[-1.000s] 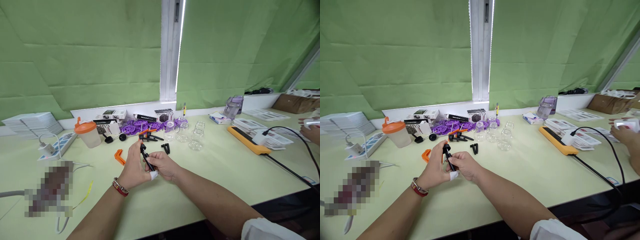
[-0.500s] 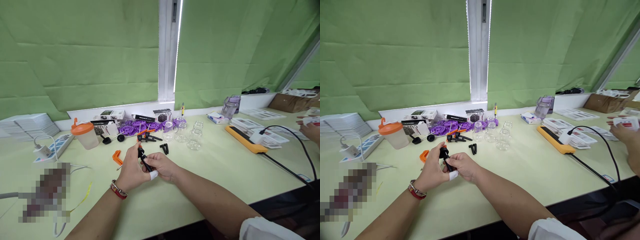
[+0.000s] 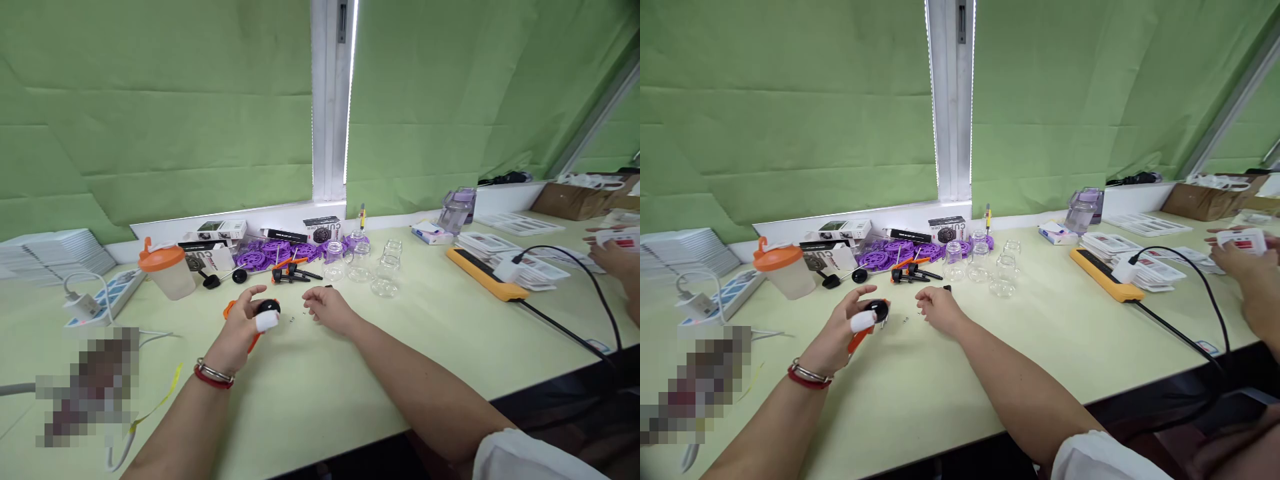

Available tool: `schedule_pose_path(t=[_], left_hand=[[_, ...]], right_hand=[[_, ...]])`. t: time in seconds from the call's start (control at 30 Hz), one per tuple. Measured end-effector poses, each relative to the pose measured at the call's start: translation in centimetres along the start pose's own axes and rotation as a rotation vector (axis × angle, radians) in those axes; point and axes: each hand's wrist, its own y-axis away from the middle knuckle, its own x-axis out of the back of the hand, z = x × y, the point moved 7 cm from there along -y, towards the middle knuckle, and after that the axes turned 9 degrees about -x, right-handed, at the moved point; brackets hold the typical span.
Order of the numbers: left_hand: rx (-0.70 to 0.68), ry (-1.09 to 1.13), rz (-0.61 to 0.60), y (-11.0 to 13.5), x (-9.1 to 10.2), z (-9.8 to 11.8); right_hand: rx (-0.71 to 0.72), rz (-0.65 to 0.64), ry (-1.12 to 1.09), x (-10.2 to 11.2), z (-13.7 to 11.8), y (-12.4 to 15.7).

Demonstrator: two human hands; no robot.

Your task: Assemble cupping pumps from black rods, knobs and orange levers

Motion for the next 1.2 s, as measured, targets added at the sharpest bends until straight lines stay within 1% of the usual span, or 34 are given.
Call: schedule_pose_path(t=[0.07,0.13,0.2,0.27,0.4,0.5,0.63,0.77,0.83,0.87,0.93,1.0,1.03,1.13,1.2], left_hand=[[0.099,0.154,-0.031,0.1,0.1,-0.6],[0.193,0.247,-0.064,0.3,0.0,-1.2],[0.284,0.294,-0.099,0.5,-0.2,-1.8],[0.362,0.317,-0.152,0.7,-0.8,-2.3],[0.465,0.308,-0.275,1.0,-2.0,-3.2],[0.507,0.294,-0.345,1.3,-2.7,-3.8],[0.550,0.276,-0.383,1.6,-3.1,-4.3],[0.562,0.272,-0.419,1.7,-3.3,-4.3],[0.560,0.278,-0.430,1.7,-3.3,-4.2],[0.560,0.274,-0.429,1.7,-3.3,-4.2],[0.559,0.263,-0.424,1.7,-3.4,-4.2],[0.553,0.256,-0.425,1.7,-3.5,-4.2],[0.547,0.256,-0.429,1.7,-3.6,-4.2],[0.526,0.252,-0.435,1.5,-3.7,-4.3],[0.523,0.246,-0.438,1.5,-3.8,-4.4]], right_hand=[[0.091,0.034,0.276,-0.3,-0.2,0.0],[0.171,0.056,0.523,-0.8,-0.5,0.1],[0.176,0.065,0.694,-1.3,-0.4,0.0],[0.145,0.053,0.786,-1.5,-0.1,-0.3],[0.154,0.030,0.807,-1.5,0.3,-0.8],[0.164,0.042,0.782,-1.3,0.3,-1.0],[0.141,0.042,0.785,-1.2,0.1,-0.8],[0.126,0.018,0.782,-1.0,-0.1,-0.4],[0.132,0.023,0.726,-0.8,-0.5,-0.1],[0.123,0.020,0.646,-0.6,-0.7,0.0],[0.075,-0.027,0.371,-0.4,-1.0,0.5],[0.016,-0.135,0.064,-0.8,-1.4,1.1],[-0.001,-0.201,-0.050,-1.1,-1.7,1.5],[0.005,-0.373,-0.217,-2.3,-2.8,2.7],[0.020,-0.430,-0.276,-2.7,-3.2,3.1]])
